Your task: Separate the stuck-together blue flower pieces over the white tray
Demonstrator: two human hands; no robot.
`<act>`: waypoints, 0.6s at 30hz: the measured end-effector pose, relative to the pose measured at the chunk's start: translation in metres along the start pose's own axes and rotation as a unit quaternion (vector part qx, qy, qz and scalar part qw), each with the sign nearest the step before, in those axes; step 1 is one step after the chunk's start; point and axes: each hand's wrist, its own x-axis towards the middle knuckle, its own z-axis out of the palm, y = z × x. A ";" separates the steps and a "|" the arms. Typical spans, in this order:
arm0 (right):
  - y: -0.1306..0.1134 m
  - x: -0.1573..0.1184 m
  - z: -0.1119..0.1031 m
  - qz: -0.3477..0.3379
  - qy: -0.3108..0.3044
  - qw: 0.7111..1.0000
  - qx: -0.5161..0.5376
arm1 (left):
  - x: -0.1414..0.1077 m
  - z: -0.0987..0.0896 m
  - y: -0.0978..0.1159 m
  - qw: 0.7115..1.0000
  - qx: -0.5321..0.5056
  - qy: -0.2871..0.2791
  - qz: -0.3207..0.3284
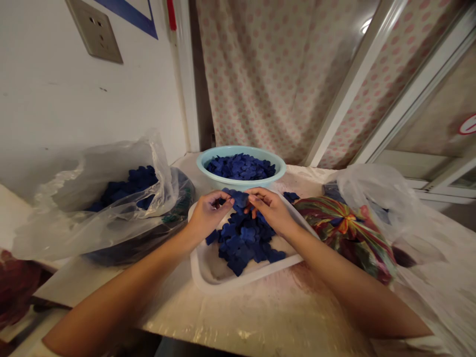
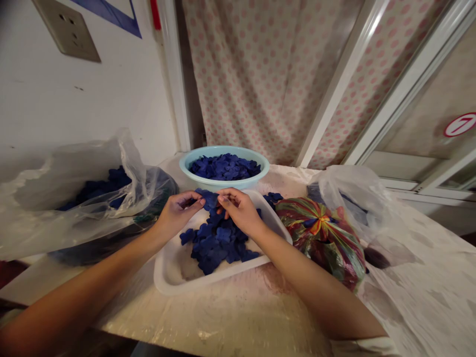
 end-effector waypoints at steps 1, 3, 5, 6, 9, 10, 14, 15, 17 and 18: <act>0.000 0.000 0.000 0.003 -0.001 1.000 0.004 | 0.000 0.000 0.001 1.000 0.001 -0.002 0.001; 0.001 0.000 0.000 0.007 -0.006 1.000 0.003 | -0.001 0.001 0.003 1.000 0.003 -0.007 0.000; 0.002 0.000 0.000 0.007 -0.004 1.000 -0.004 | -0.001 0.001 0.005 1.000 0.005 -0.010 -0.004; 0.003 0.000 -0.001 0.006 0.001 1.000 -0.008 | -0.002 0.001 0.006 1.000 0.009 -0.003 -0.007; 0.005 0.000 -0.002 -0.011 0.021 0.999 -0.034 | -0.005 -0.001 0.011 0.997 0.049 0.053 0.014; 0.005 -0.001 -0.002 -0.024 0.028 0.998 -0.052 | -0.006 -0.001 0.013 0.995 0.062 0.067 0.035; 0.001 -0.005 -0.001 -0.113 0.062 0.976 -0.175 | -0.011 -0.002 0.022 0.989 0.067 0.057 0.119; 0.000 -0.006 0.000 -0.134 0.067 0.968 -0.202 | -0.012 -0.002 0.023 0.989 0.066 0.045 0.128; -0.003 -0.008 0.001 -0.158 0.062 0.957 -0.236 | -0.012 0.000 0.023 0.988 0.069 0.017 0.138; -0.004 -0.008 0.002 -0.161 0.055 0.954 -0.246 | -0.012 0.001 0.022 0.988 0.071 0.001 0.140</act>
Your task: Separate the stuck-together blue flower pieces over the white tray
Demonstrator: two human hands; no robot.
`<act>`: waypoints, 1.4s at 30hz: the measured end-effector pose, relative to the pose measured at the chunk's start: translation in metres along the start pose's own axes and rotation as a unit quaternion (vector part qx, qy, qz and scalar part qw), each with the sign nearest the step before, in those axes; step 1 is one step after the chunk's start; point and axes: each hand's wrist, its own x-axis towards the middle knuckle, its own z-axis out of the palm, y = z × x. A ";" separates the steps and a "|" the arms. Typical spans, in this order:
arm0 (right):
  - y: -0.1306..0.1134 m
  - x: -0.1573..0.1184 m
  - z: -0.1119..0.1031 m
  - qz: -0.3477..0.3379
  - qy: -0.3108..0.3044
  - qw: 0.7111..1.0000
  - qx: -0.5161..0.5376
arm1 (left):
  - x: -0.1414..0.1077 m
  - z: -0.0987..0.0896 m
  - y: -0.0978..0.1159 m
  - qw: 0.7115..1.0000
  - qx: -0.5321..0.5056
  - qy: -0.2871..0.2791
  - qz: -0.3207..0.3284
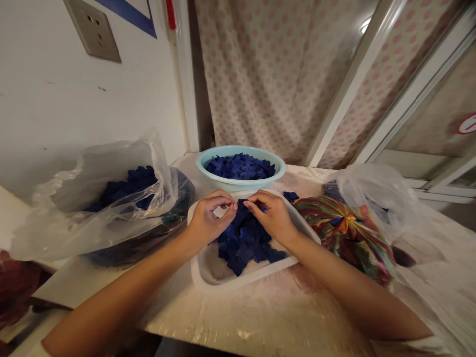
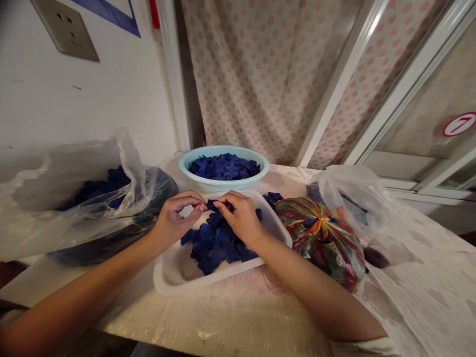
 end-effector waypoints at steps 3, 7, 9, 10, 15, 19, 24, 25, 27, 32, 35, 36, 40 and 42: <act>-0.001 0.000 0.000 0.000 -0.021 1.000 -0.022 | 0.000 0.002 -0.005 0.999 0.010 -0.040 -0.010; 0.000 0.000 0.001 0.009 -0.021 0.998 -0.054 | 0.000 0.003 -0.012 0.997 0.039 -0.047 -0.048; 0.001 0.000 0.001 0.007 -0.013 0.997 -0.075 | 0.000 0.003 -0.012 0.997 0.041 -0.041 -0.044; 0.000 0.000 0.001 0.005 -0.009 0.996 -0.085 | -0.001 0.003 -0.012 0.998 0.038 -0.043 -0.039; -0.001 -0.001 0.002 0.002 -0.021 0.997 -0.078 | 0.000 0.003 -0.007 0.993 0.017 -0.098 -0.060; 0.002 -0.001 0.003 -0.024 -0.104 0.994 -0.008 | 0.001 0.003 -0.008 0.987 -0.038 -0.130 -0.091; 0.004 -0.001 0.003 -0.018 -0.121 0.992 0.038 | 0.003 0.003 -0.017 0.965 -0.153 -0.158 -0.143; 0.003 0.000 0.002 -0.008 -0.116 0.992 0.049 | 0.003 0.003 -0.019 0.958 -0.179 -0.157 -0.159; 0.001 0.001 0.002 0.016 -0.114 0.990 0.079 | 0.003 0.002 -0.022 0.945 -0.219 -0.155 -0.185; 0.002 0.002 0.002 0.054 -0.093 0.988 0.109 | 0.004 0.003 -0.023 0.938 -0.240 -0.138 -0.209; 0.010 0.003 0.001 0.105 -0.006 0.992 0.064 | 0.004 0.004 -0.021 0.942 -0.217 -0.126 -0.224; 0.013 0.003 0.001 0.121 0.028 0.991 0.043 | 0.004 0.004 -0.021 0.942 -0.211 -0.123 -0.228; 0.020 0.004 0.000 0.116 0.112 0.986 -0.029 | 0.006 0.003 -0.018 0.945 -0.190 -0.124 -0.237; 0.017 0.004 0.001 0.089 0.098 0.991 -0.015 | 0.006 0.003 -0.017 0.947 -0.178 -0.126 -0.235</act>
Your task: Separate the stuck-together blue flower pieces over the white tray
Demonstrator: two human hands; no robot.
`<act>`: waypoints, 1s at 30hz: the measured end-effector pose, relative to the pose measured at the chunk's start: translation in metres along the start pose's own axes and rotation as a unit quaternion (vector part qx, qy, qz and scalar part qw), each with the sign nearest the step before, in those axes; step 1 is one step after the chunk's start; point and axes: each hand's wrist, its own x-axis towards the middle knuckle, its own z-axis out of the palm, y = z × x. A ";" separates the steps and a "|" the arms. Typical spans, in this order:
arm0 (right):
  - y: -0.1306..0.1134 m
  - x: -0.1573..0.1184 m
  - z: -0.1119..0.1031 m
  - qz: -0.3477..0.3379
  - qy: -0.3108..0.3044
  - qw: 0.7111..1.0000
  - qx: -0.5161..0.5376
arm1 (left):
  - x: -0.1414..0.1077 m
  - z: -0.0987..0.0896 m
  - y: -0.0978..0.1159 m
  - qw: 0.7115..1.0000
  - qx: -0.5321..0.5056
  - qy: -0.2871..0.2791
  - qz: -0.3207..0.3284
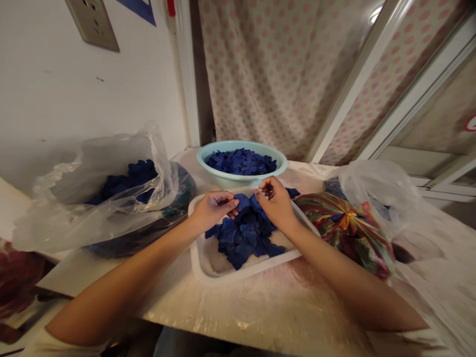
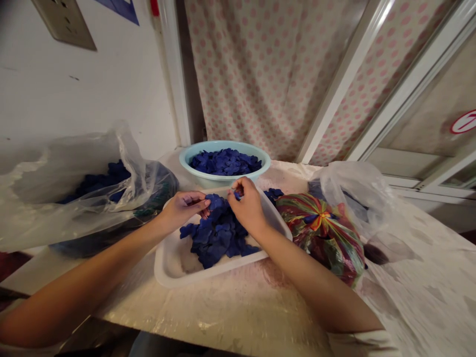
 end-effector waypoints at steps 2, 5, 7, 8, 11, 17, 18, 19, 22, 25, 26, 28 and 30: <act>-0.004 -0.001 0.001 -0.011 -0.067 0.997 0.040 | -0.001 0.000 0.001 1.000 0.011 -0.003 0.006; -0.009 -0.001 0.001 0.009 -0.212 0.972 0.099 | -0.001 -0.001 0.002 0.999 0.031 -0.012 0.022; -0.008 -0.001 0.000 0.032 -0.253 0.959 0.124 | -0.002 -0.002 0.001 0.998 0.046 -0.015 0.031; -0.007 0.000 0.000 0.044 -0.249 0.958 0.132 | -0.001 -0.002 0.000 0.998 0.053 -0.016 0.033; -0.005 0.001 -0.002 0.060 -0.218 0.964 0.141 | -0.001 -0.002 -0.002 0.997 0.062 -0.016 0.034; -0.007 -0.002 -0.001 0.021 -0.259 0.959 0.111 | 0.000 -0.002 -0.003 0.997 0.051 -0.013 0.053; -0.007 -0.003 -0.001 0.017 -0.258 0.960 0.104 | 0.000 -0.002 -0.004 0.997 0.057 -0.020 0.057; -0.006 -0.003 0.000 0.015 -0.256 0.962 0.095 | 0.000 -0.002 -0.004 0.996 0.061 -0.026 0.062; -0.004 -0.004 0.000 0.013 -0.258 0.964 0.071 | 0.000 -0.002 -0.005 0.995 0.057 -0.039 0.067; -0.005 -0.004 -0.001 0.028 -0.256 0.963 0.078 | 0.000 0.001 -0.005 0.996 0.059 -0.034 0.055; -0.005 -0.004 -0.001 0.034 -0.252 0.964 0.082 | 0.000 0.001 -0.004 0.996 0.065 -0.029 0.046; -0.006 -0.004 -0.001 0.042 -0.238 0.967 0.080 | -0.001 0.000 -0.002 0.997 0.075 -0.019 0.030; -0.003 -0.004 0.001 0.057 -0.211 0.974 0.054 | -0.001 -0.005 0.002 0.993 0.108 -0.023 0.033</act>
